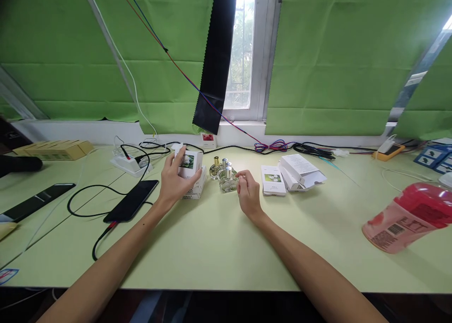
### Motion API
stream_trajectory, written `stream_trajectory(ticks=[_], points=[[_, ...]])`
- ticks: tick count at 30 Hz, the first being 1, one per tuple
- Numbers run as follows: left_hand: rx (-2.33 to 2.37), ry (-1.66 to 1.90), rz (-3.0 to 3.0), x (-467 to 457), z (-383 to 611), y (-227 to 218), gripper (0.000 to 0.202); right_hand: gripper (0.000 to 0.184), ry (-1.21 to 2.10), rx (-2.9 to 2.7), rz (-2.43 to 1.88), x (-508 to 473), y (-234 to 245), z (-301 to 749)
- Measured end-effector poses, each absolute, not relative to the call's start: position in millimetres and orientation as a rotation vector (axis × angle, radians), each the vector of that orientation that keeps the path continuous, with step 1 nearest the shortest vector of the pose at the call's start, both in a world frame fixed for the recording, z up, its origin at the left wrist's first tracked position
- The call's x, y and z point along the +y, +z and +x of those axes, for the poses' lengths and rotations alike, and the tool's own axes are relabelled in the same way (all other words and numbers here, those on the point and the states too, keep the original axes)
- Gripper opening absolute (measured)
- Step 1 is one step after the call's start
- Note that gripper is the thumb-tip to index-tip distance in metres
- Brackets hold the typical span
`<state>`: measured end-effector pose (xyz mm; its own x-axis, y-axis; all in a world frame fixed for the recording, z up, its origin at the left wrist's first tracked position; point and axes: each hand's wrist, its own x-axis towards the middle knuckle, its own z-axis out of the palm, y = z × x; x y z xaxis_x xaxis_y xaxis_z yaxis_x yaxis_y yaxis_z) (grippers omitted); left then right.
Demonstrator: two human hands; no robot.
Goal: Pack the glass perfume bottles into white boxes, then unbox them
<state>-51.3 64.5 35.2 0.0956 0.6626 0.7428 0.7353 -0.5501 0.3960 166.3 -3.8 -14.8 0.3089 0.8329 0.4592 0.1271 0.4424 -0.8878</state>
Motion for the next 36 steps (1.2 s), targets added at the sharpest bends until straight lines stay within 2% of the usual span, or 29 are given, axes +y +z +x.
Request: stream_trajectory(ticks=[12,20,24,36], points=[[-1.715,-1.325,-2.226,54.8,-44.3,39.2,0.076,0.022,0.597,-1.21,-1.039,-4.3,-11.7,165.4],[-1.947,-1.088,-2.236,53.8,-46.3,44.5,0.053,0.022,0.594,-1.216,-1.056,-4.1,-12.5,165.2],[-1.983,-1.086,-2.241,54.8,-47.3,43.8,0.041,0.022,0.588,-1.225,-1.061,-4.6,-12.6,165.1],[-1.974,-1.036,-2.264,50.2,-47.0,41.6,0.063,0.022,0.598,-1.238,-1.065,-5.1,-11.3,164.8]])
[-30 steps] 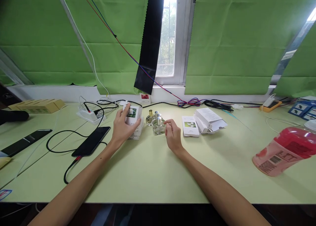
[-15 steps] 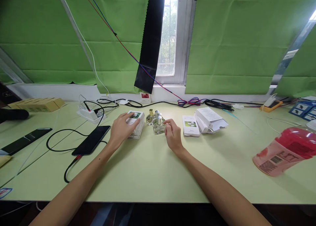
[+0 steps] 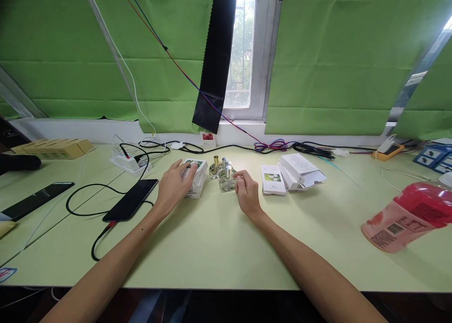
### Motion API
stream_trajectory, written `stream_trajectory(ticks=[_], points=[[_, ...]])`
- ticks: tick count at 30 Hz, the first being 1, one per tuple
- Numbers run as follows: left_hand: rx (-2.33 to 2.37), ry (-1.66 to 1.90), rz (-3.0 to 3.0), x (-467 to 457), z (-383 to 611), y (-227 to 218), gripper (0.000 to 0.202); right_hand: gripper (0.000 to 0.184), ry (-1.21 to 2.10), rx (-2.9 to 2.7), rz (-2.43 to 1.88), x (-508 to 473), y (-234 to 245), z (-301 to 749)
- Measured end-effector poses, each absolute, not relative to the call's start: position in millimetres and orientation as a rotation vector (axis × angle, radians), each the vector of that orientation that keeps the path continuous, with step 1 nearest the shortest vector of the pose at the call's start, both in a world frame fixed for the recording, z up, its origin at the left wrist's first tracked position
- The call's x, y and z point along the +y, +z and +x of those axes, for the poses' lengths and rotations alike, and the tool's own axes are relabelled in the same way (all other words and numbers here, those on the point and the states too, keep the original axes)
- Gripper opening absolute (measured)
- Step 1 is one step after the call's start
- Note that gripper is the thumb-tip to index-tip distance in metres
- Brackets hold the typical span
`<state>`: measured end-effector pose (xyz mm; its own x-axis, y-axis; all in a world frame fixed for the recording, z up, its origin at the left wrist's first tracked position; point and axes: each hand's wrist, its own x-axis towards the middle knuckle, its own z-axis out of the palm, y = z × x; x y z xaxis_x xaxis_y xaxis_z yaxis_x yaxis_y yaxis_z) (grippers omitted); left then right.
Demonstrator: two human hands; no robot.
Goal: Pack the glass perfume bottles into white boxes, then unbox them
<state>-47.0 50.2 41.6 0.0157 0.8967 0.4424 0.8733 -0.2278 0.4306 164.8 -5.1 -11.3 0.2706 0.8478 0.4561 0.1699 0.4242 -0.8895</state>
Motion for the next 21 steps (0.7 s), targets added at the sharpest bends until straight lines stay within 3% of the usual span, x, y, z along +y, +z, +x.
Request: stream_trajectory(ticks=[6,13,21], points=[[2.052,0.851,2.316,43.7,-44.4,45.2,0.068,0.022,0.592,-1.251,-1.078,-5.2,-11.5,165.4],[2.1,0.541,2.477,33.6,-39.1,49.8,0.088,0.023,0.604,-1.257,-1.089,-5.2,-12.0,165.4],[2.139,0.549,2.438,29.9,-36.2,51.4,0.087,0.023,0.613,-1.268,-1.089,-3.8,-13.7,165.8]])
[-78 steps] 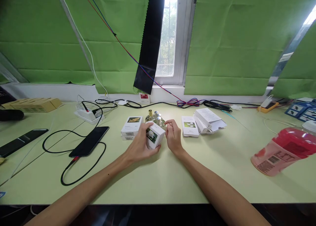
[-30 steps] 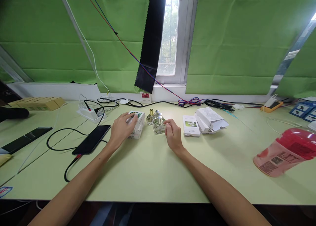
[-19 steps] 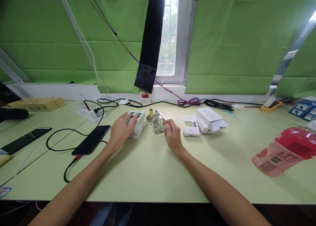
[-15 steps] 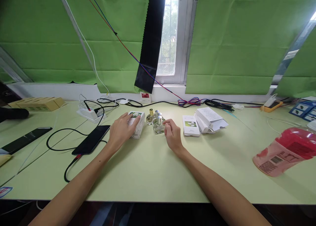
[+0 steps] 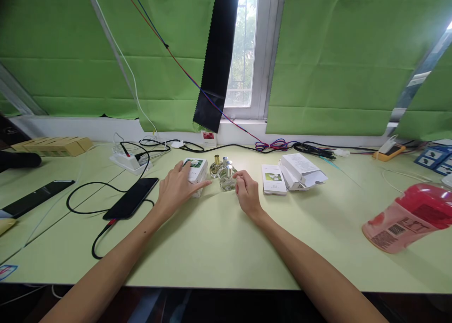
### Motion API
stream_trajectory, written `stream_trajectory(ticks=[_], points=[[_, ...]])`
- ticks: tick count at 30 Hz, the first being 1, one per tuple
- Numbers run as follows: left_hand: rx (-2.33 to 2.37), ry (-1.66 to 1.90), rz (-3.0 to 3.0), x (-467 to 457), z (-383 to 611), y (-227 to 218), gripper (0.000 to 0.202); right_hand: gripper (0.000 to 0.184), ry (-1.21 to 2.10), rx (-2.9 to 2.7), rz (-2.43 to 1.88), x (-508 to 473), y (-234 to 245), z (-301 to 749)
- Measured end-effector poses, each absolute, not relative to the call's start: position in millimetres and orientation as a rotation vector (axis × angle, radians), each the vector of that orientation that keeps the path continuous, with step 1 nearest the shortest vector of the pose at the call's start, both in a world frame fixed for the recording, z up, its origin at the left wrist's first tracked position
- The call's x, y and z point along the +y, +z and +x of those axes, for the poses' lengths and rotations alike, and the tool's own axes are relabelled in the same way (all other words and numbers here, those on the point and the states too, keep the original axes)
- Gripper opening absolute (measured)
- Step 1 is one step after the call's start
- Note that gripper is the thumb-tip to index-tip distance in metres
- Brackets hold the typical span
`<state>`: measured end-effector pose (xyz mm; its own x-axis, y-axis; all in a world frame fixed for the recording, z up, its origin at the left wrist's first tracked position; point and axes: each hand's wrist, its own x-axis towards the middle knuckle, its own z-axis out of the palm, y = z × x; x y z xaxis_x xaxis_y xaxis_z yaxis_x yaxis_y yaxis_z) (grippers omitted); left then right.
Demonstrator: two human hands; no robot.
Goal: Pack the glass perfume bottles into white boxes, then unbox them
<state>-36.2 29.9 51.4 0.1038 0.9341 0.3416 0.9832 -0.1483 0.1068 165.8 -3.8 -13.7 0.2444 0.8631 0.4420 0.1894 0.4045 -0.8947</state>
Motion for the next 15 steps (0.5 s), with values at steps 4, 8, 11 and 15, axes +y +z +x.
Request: stream_trajectory(ticks=[4,8,11,15], points=[[-1.958,-0.517,-2.207,31.6,-35.3,49.4,0.086,0.023,0.616,-1.267,-1.091,-3.9,-13.3,166.0],[-1.953,-0.552,-2.188,34.3,-35.2,45.7,0.085,0.023,0.621,-1.269,-1.095,-4.2,-12.6,165.3],[-1.917,-0.599,-2.194,36.1,-36.0,41.5,0.08,0.023,0.617,-1.275,-1.098,-4.4,-12.0,165.2],[-1.699,-0.76,-2.19,42.2,-38.6,32.4,0.07,0.023,0.605,-1.282,-1.098,-4.4,-11.6,166.1]])
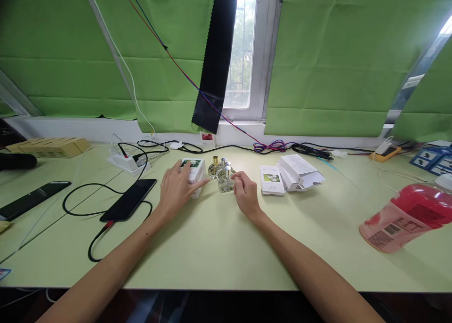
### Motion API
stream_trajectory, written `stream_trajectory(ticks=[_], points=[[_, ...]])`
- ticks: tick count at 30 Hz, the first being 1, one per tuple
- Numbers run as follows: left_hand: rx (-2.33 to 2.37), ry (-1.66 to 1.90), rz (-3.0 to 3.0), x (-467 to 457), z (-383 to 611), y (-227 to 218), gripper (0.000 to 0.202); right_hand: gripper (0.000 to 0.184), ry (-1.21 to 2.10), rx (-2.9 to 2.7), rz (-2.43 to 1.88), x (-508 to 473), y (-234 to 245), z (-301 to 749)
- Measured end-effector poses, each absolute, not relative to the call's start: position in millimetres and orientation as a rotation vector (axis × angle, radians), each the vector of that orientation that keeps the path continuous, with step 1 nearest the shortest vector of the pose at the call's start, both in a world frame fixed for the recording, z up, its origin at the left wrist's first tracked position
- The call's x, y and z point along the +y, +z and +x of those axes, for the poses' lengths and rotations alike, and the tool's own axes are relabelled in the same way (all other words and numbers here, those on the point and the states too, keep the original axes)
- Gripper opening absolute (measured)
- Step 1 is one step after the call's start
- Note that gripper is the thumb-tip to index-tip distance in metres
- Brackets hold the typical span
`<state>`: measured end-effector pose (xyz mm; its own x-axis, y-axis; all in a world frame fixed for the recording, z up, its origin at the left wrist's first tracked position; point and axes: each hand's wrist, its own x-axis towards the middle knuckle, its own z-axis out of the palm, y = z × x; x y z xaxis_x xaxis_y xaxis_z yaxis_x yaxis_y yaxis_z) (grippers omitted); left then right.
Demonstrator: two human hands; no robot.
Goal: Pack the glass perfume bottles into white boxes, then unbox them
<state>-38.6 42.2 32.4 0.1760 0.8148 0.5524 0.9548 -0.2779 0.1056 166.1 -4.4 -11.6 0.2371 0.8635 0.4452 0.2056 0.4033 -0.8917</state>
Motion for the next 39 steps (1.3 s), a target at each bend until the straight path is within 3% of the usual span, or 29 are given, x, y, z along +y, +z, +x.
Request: stream_trajectory(ticks=[4,8,12,16,23,39], points=[[-1.255,-1.14,-2.127,45.6,-37.8,27.9,0.035,0.024,0.49,-1.322,-1.142,-3.1,-12.2,168.0],[-0.728,-1.505,-2.281,32.8,-27.7,28.0,0.007,0.02,0.137,-1.338,-1.24,3.3,-13.7,176.0],[-0.464,-1.269,-2.724,14.6,-14.5,16.8,0.022,0.016,-0.251,-1.321,-1.355,13.4,-13.7,196.6],[-0.529,-0.89,-3.057,7.2,-6.6,-1.1,0.04,0.022,-0.414,-1.378,-1.706,20.4,-14.5,220.0],[-0.664,-0.881,-3.179,8.4,-6.2,-3.5,0.042,0.056,-0.321,-1.309,-2.153,25.9,-27.2,235.7],[-0.675,-0.809,-3.205,7.3,-6.1,-3.1,0.042,0.062,-0.198,-1.303,-2.154,26.4,-27.2,235.5]])
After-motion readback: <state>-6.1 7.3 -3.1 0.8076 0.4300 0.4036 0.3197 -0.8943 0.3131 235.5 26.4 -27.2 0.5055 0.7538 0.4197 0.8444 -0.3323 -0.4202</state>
